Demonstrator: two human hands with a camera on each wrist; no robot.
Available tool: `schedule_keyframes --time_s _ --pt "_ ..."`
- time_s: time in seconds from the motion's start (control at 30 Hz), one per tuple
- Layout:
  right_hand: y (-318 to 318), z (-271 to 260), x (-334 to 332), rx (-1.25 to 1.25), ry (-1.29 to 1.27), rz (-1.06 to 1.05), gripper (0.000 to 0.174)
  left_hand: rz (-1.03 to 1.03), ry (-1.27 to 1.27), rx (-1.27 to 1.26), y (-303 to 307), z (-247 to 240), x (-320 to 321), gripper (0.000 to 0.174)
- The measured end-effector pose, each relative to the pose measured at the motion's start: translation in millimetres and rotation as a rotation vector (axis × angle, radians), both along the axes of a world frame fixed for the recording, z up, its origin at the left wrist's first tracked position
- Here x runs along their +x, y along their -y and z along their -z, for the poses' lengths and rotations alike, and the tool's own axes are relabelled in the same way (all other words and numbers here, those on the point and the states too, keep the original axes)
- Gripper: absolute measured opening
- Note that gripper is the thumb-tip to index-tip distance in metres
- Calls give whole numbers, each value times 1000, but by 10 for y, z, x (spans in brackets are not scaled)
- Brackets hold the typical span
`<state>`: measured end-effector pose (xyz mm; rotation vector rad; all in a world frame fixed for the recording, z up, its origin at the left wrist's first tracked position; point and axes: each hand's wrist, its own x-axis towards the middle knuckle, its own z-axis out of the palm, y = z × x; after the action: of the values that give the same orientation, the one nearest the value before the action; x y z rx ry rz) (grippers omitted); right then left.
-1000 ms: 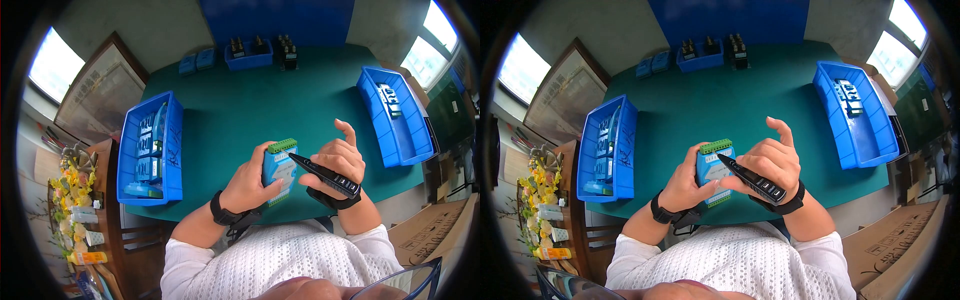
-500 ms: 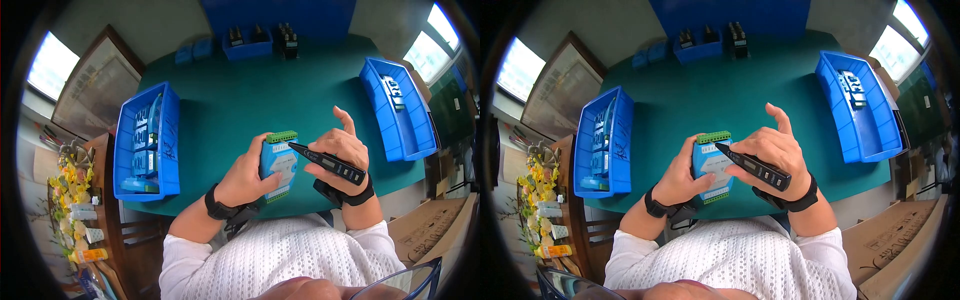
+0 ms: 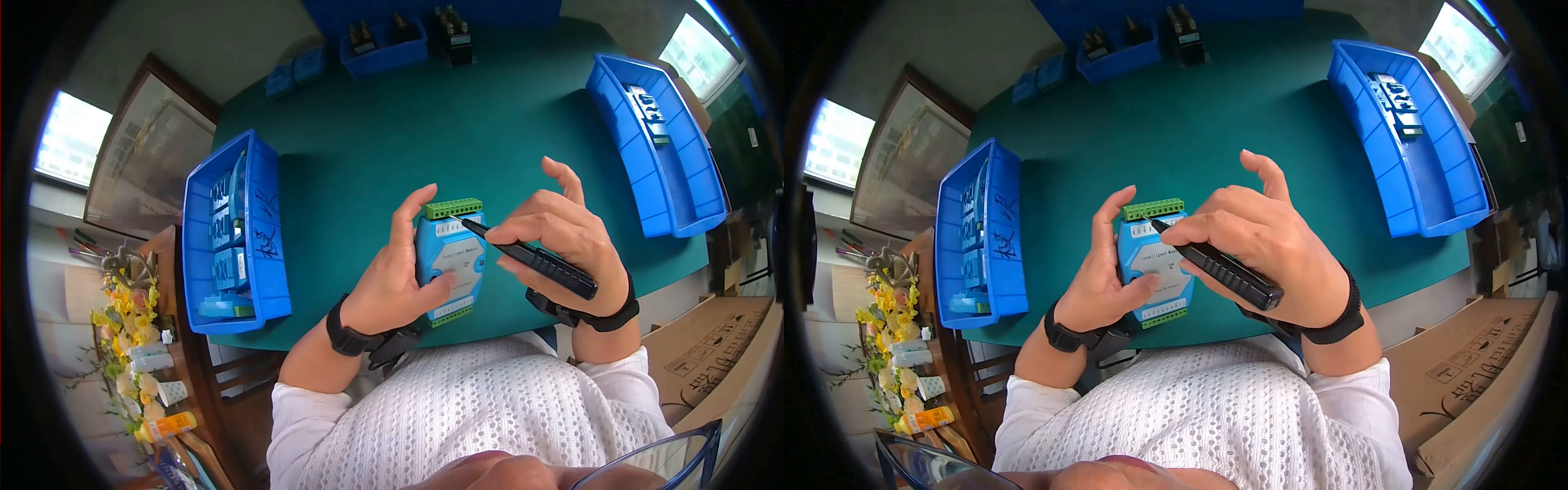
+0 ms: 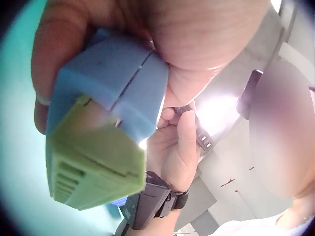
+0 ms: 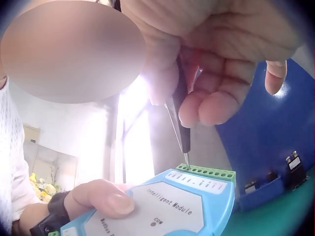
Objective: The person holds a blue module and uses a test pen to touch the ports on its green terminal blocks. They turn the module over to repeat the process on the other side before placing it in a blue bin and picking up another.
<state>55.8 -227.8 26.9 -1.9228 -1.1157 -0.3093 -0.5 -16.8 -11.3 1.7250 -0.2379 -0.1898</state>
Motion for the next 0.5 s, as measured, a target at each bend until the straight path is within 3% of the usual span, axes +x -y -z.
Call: schedule_keyframes --time_s 0.1,0.5 --pt "-2 -9 7 34 -42 -2 20 21 42 6 -16 11 17 77" --pt "-176 170 36 248 222 58 34 34 88 50 8 -3 -4 78"
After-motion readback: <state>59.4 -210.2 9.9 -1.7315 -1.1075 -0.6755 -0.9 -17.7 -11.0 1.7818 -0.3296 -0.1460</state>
